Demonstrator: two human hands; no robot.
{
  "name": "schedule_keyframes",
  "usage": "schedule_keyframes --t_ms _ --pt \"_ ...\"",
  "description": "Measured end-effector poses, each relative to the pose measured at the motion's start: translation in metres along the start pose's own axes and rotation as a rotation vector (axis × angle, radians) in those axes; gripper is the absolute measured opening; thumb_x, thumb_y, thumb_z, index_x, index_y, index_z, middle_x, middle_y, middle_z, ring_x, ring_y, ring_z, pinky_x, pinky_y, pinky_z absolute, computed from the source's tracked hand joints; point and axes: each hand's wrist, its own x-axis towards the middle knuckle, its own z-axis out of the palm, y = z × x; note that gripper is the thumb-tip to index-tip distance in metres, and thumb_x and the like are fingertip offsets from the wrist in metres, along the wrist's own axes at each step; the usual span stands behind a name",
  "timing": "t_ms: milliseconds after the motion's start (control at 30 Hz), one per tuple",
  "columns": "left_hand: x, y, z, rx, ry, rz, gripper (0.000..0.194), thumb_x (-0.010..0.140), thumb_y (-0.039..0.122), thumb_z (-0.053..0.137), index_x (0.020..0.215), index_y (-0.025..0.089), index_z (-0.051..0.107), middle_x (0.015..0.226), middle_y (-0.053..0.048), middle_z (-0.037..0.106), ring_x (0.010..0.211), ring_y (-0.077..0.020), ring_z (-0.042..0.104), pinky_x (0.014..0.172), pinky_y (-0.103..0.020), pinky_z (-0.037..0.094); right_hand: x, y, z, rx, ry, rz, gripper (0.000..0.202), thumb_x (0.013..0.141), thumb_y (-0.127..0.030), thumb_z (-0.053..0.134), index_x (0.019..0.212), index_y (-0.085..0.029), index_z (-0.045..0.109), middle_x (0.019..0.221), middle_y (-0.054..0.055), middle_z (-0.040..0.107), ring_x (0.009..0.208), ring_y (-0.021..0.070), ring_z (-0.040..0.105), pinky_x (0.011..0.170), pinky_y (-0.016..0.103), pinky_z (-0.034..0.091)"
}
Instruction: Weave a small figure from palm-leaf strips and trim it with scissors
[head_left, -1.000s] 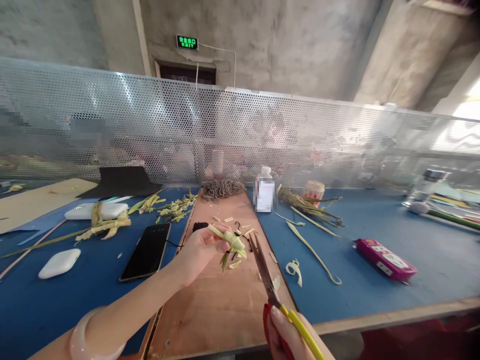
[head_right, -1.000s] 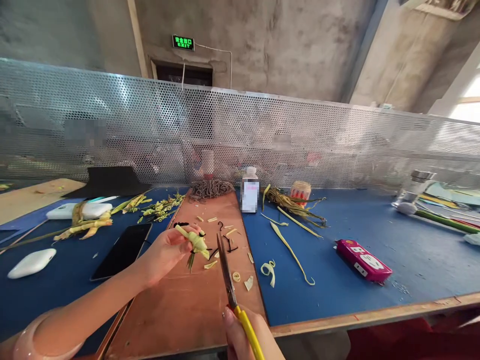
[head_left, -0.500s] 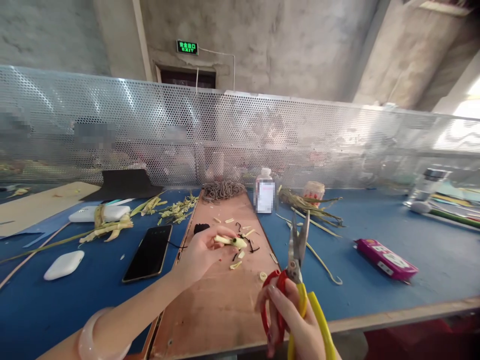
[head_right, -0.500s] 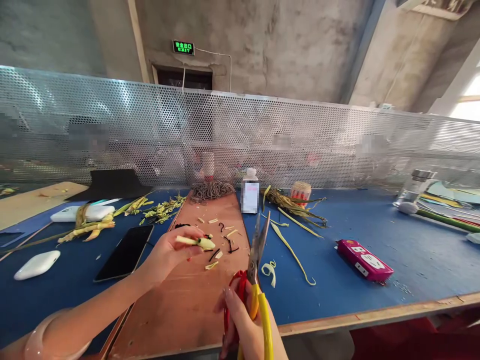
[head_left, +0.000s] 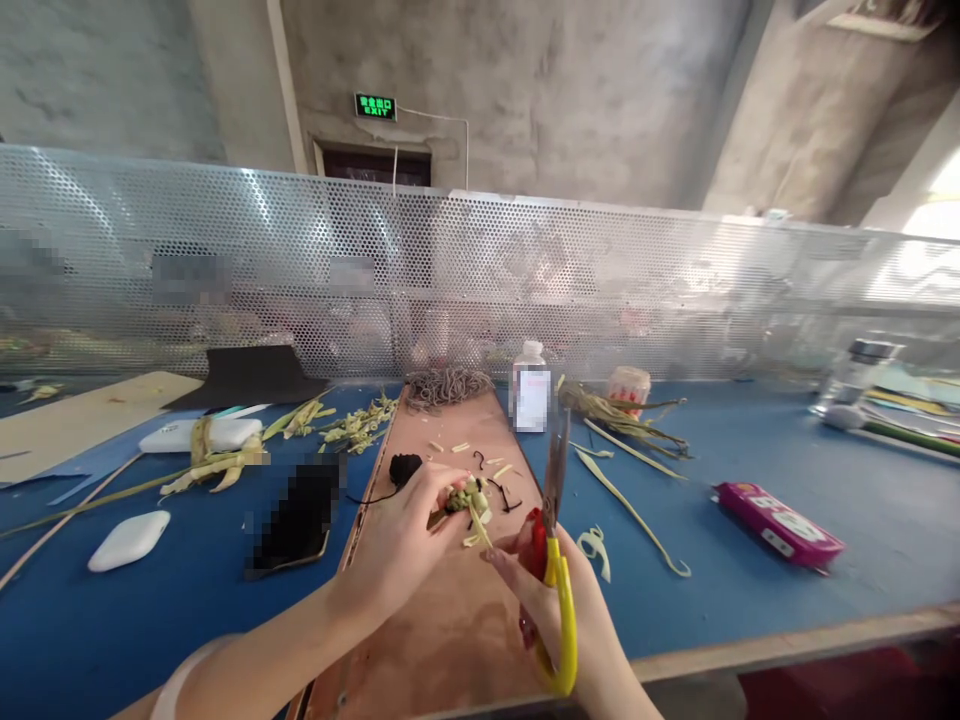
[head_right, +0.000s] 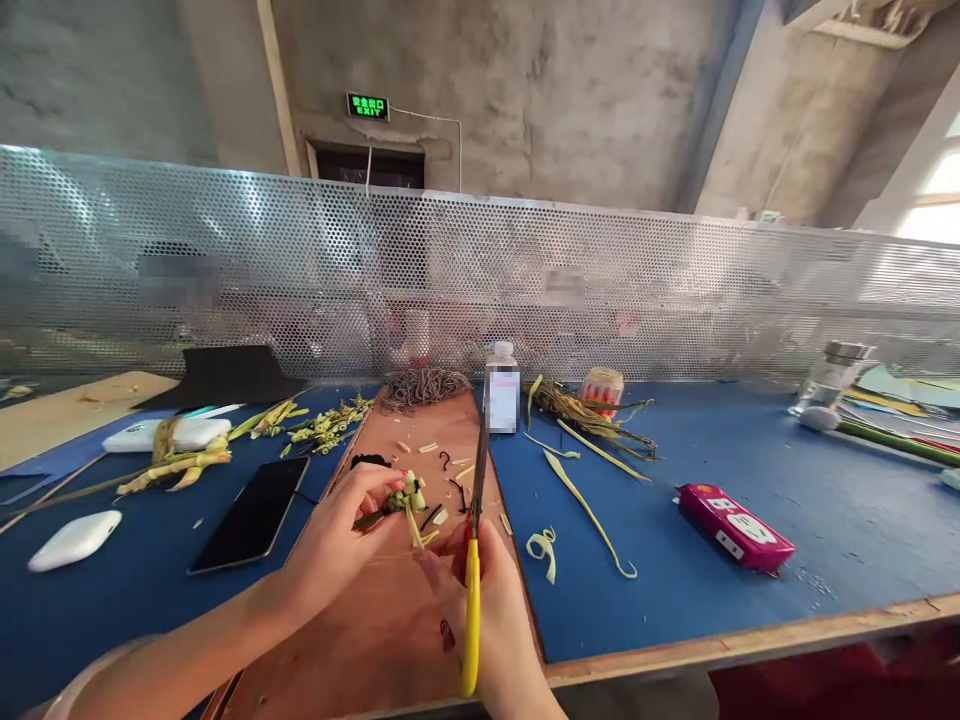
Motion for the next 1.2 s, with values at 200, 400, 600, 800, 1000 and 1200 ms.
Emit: schedule_keyframes --t_ms 200,400,600,800,1000,1200 --pt "0.002 0.015 0.004 -0.263 0.032 -0.22 0.056 0.075 0.026 0.069 0.125 0.027 0.045 0.112 -0.006 0.058 0.085 -0.018 0.059 0.081 -0.035 0.049 0.008 0.001 -0.01 0.011 0.055 -0.07 0.037 0.072 -0.05 0.066 0.08 -0.022 0.043 0.056 -0.008 0.05 0.032 0.0058 0.037 0.031 0.019 0.031" --pt "0.008 0.015 0.006 -0.695 -0.083 -0.53 0.045 0.077 0.028 0.068 0.12 0.023 0.053 0.127 -0.009 0.054 0.101 -0.019 0.058 0.081 -0.027 0.049 0.013 -0.003 -0.021 -0.109 0.009 -0.121 0.031 0.076 -0.044 0.063 0.078 -0.022 0.042 0.06 -0.008 0.047 0.037 0.0059 0.038 0.035 0.02 0.033" --pt "0.01 0.004 0.011 -1.005 -0.152 -0.751 0.027 0.072 0.021 0.075 0.097 0.017 0.068 0.098 -0.006 0.069 0.081 -0.0132 0.063 0.079 -0.026 0.051 0.017 -0.003 -0.029 -0.351 0.003 -0.268 0.019 0.078 -0.034 0.06 0.077 -0.019 0.047 0.061 -0.006 0.048 0.049 0.0084 0.041 0.046 0.021 0.031" --pt "0.013 0.001 0.01 -1.059 -0.15 -0.855 0.02 0.069 0.016 0.077 0.088 0.017 0.071 0.091 -0.005 0.071 0.079 -0.0132 0.066 0.079 -0.025 0.052 0.021 -0.006 -0.034 -0.448 -0.032 -0.294 0.018 0.081 -0.034 0.057 0.079 -0.02 0.047 0.06 -0.006 0.044 0.052 0.0091 0.039 0.047 0.021 0.027" --pt "0.02 -0.002 0.001 -1.156 -0.084 -0.818 0.022 0.067 0.014 0.078 0.087 0.015 0.071 0.086 -0.003 0.071 0.076 -0.0111 0.065 0.075 -0.02 0.053 0.014 -0.015 -0.036 -0.381 -0.054 -0.155 0.036 0.085 -0.056 0.046 0.08 -0.021 0.045 0.062 -0.006 0.043 0.049 0.0089 0.04 0.046 0.021 0.031" --pt "0.027 0.002 -0.012 -1.343 0.037 -0.784 0.02 0.062 0.016 0.082 0.078 0.015 0.07 0.082 -0.003 0.071 0.078 -0.0138 0.066 0.079 -0.029 0.055 0.01 -0.021 -0.045 -0.615 -0.1 -0.147 0.039 0.086 -0.06 0.039 0.076 -0.022 0.04 0.065 -0.003 0.046 0.057 0.0132 0.042 0.051 0.024 0.033"
